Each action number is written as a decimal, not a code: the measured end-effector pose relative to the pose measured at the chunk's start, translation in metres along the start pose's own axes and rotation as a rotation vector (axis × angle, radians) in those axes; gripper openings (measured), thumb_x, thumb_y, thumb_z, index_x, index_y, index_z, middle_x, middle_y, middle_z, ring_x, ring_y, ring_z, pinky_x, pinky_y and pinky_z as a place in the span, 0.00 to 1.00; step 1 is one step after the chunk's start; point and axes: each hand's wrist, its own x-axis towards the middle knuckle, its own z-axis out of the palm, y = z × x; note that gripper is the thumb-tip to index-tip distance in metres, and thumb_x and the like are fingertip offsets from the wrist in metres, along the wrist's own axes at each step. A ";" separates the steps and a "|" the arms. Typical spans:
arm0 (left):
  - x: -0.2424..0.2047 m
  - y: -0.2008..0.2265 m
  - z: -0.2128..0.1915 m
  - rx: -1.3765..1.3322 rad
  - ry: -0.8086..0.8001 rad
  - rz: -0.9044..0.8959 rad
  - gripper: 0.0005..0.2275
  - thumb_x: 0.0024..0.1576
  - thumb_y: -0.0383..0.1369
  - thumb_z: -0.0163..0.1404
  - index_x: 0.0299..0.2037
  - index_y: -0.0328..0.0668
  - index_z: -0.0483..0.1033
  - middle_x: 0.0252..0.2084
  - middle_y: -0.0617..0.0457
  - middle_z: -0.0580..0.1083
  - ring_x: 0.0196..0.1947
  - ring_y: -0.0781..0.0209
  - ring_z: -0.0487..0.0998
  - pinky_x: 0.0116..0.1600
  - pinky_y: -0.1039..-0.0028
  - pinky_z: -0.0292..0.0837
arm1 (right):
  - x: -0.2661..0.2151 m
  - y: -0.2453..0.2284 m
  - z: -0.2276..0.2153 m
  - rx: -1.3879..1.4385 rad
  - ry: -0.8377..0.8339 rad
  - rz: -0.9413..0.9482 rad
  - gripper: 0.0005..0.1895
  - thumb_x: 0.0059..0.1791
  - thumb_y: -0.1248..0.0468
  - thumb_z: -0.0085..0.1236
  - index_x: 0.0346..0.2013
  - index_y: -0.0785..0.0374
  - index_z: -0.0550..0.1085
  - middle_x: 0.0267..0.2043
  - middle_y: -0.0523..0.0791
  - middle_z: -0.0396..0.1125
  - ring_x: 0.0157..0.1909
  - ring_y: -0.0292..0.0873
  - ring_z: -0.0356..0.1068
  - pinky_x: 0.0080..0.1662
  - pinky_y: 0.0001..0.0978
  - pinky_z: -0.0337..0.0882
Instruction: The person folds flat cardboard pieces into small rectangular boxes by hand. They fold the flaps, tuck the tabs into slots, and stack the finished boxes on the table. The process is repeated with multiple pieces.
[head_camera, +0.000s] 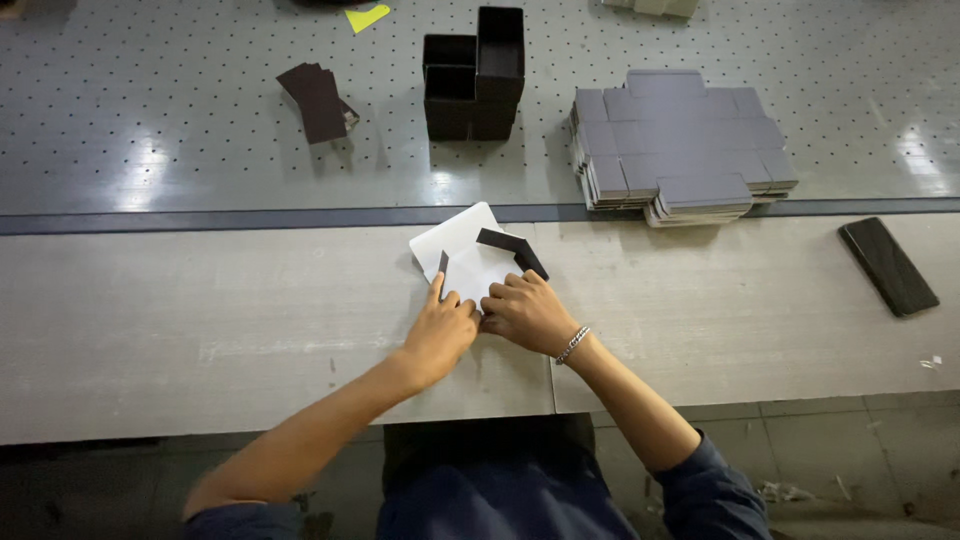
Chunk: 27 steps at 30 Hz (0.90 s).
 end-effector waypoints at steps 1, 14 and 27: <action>0.001 0.006 -0.001 0.000 -0.002 -0.003 0.09 0.56 0.34 0.54 0.42 0.39 0.79 0.40 0.47 0.78 0.45 0.47 0.75 0.70 0.37 0.48 | -0.001 0.000 0.002 0.003 0.000 -0.003 0.13 0.46 0.46 0.62 0.30 0.50 0.73 0.31 0.38 0.67 0.36 0.42 0.65 0.42 0.34 0.61; 0.010 -0.002 0.027 -0.100 0.113 -0.010 0.10 0.53 0.25 0.51 0.45 0.38 0.76 0.39 0.47 0.75 0.43 0.47 0.77 0.67 0.49 0.58 | -0.012 0.001 -0.008 -0.038 -0.094 0.078 0.16 0.45 0.45 0.63 0.37 0.50 0.76 0.36 0.40 0.72 0.46 0.43 0.70 0.51 0.36 0.63; 0.037 -0.011 0.041 -0.210 0.096 0.118 0.16 0.53 0.44 0.57 0.47 0.48 0.80 0.42 0.53 0.78 0.43 0.53 0.78 0.52 0.61 0.73 | -0.021 -0.001 -0.050 -0.092 -0.362 0.135 0.17 0.47 0.52 0.63 0.46 0.56 0.77 0.45 0.43 0.74 0.60 0.44 0.63 0.71 0.57 0.40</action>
